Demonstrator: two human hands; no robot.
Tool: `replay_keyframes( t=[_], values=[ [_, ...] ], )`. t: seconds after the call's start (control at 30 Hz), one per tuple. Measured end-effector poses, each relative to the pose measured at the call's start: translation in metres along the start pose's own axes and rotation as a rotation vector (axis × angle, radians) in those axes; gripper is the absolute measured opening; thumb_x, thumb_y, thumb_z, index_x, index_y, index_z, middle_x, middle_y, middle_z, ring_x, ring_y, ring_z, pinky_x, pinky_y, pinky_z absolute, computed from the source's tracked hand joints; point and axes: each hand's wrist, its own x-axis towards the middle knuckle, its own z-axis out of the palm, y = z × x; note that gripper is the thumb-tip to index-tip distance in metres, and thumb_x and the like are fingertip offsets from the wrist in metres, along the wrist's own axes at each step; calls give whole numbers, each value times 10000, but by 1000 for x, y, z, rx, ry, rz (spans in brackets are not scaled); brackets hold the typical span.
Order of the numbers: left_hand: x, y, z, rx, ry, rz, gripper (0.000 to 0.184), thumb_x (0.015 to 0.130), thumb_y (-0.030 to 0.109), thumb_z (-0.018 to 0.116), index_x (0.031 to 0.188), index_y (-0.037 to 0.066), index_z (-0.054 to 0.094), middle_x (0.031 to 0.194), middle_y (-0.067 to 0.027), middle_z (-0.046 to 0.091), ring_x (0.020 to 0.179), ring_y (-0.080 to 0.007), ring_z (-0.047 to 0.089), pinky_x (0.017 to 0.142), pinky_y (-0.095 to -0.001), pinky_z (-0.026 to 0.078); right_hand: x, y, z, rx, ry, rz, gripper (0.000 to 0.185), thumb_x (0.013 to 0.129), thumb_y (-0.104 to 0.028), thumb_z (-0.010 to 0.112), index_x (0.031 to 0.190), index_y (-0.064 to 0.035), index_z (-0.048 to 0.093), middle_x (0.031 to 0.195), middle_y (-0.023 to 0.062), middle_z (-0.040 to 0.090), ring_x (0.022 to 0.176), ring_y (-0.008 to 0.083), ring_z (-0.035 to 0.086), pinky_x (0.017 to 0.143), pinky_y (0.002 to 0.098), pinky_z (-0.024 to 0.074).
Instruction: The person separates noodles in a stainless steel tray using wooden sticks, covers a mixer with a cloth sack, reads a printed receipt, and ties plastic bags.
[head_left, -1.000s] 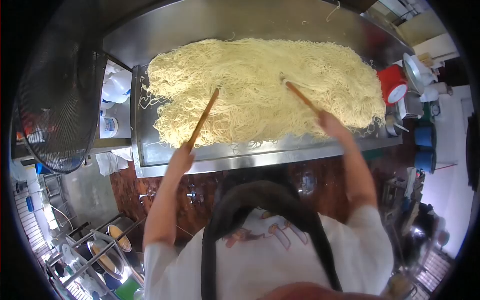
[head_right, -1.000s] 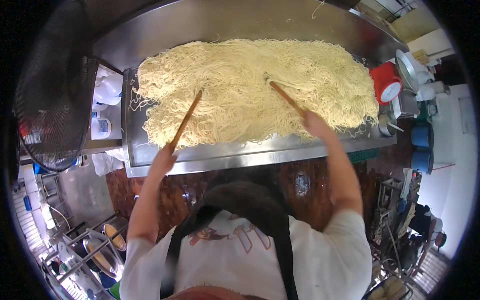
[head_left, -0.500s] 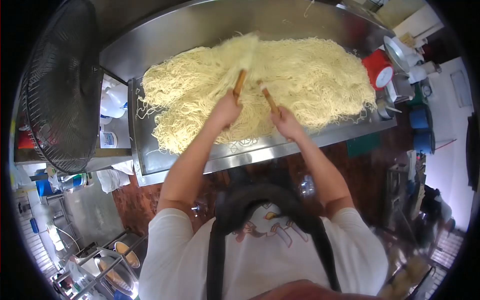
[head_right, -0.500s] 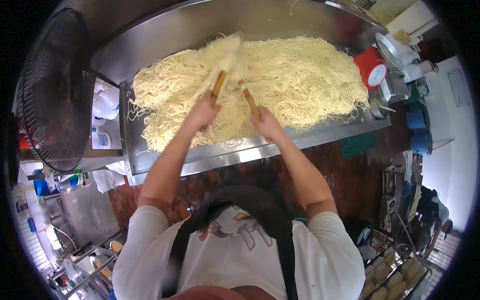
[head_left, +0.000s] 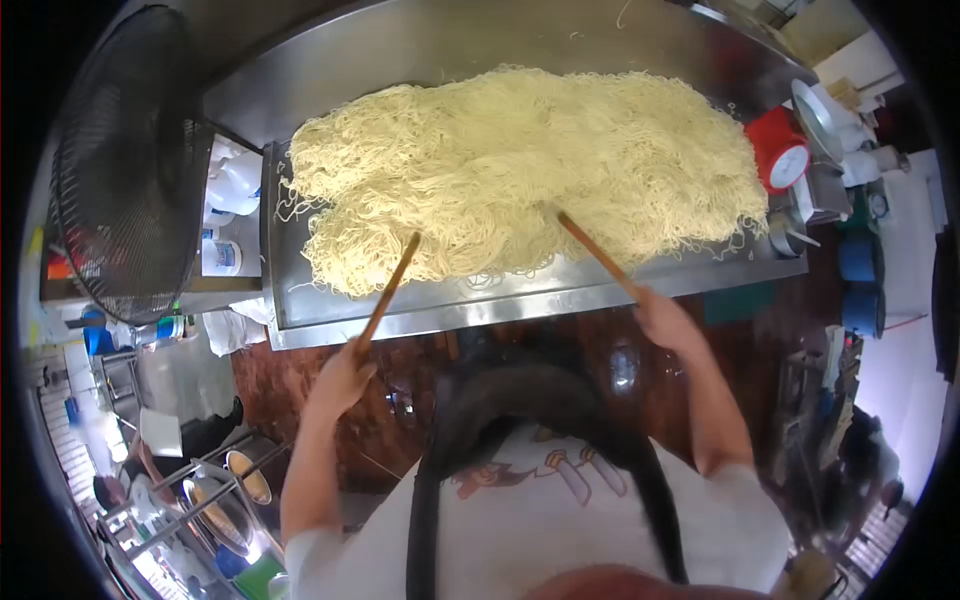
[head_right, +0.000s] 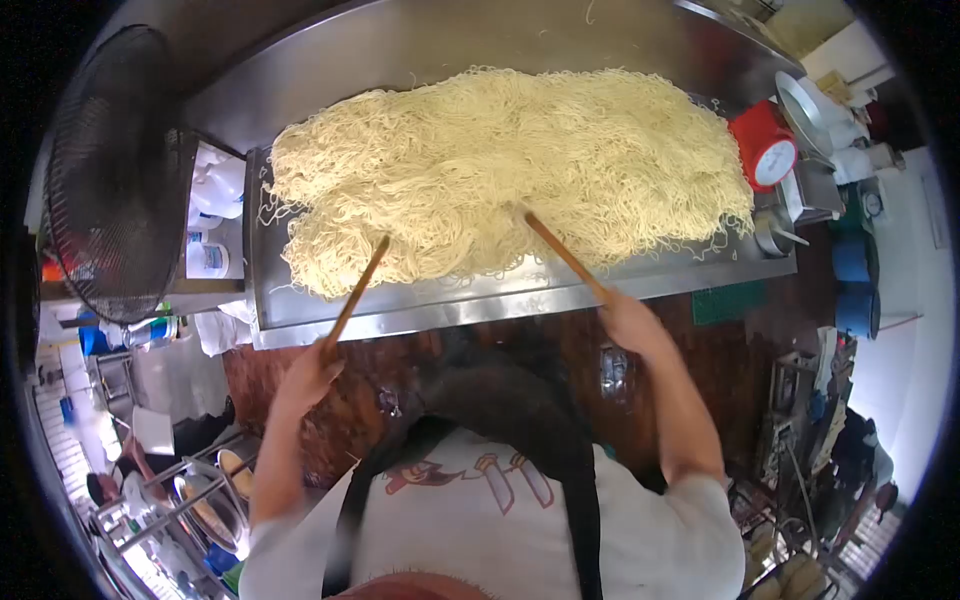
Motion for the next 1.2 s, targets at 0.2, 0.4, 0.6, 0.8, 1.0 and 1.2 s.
replay_keyframes(
  t=[0.2, 0.4, 0.6, 0.8, 1.0, 1.2],
  values=[
    [124, 88, 75, -476, 62, 111, 494, 917, 146, 672, 1352, 9, 482, 779, -155, 596, 621, -259, 591, 572, -403, 489, 121, -78, 52, 304, 96, -188, 327, 953, -236, 586, 1153, 11, 509, 919, 311, 640, 898, 505, 620, 788, 546, 498],
    [103, 94, 117, -669, -48, 88, 477, 918, 126, 667, 1356, 61, 490, 717, -68, 563, 511, -165, 522, 438, -335, 422, 70, -37, 75, 366, 194, -162, 295, 947, -218, 579, 1146, -15, 501, 912, 314, 624, 898, 522, 607, 764, 559, 498],
    [81, 190, 48, -834, 19, 118, 504, 922, 112, 699, 1374, 115, 476, 707, 8, 523, 464, -99, 460, 396, -275, 374, 47, -91, -44, 499, 259, -172, 318, 945, -240, 604, 1161, -18, 532, 866, 236, 629, 814, 391, 638, 743, 491, 503],
    [5, 75, 7, -640, 50, -139, 567, 934, 122, 688, 1448, 74, 453, 754, 17, 511, 503, -51, 385, 409, -245, 298, -44, 26, -140, 82, 166, -108, 376, 936, -164, 656, 1260, -12, 544, 1006, 262, 643, 905, 448, 612, 807, 446, 494],
    [-68, 36, 45, -120, 23, -129, 514, 898, 129, 675, 1382, 46, 526, 999, -230, 674, 946, -414, 655, 834, -476, 518, -120, 65, -138, -27, -175, 161, 297, 900, -129, 652, 1162, -43, 543, 922, 278, 658, 932, 504, 625, 772, 544, 493],
    [50, 150, 100, -127, -43, 80, 550, 894, 135, 670, 1389, 2, 471, 1060, -283, 667, 951, -476, 643, 865, -501, 511, 26, 16, -31, 152, -22, -161, 379, 959, -202, 612, 1269, 2, 534, 1017, 316, 654, 990, 523, 600, 848, 535, 496]
  ],
)
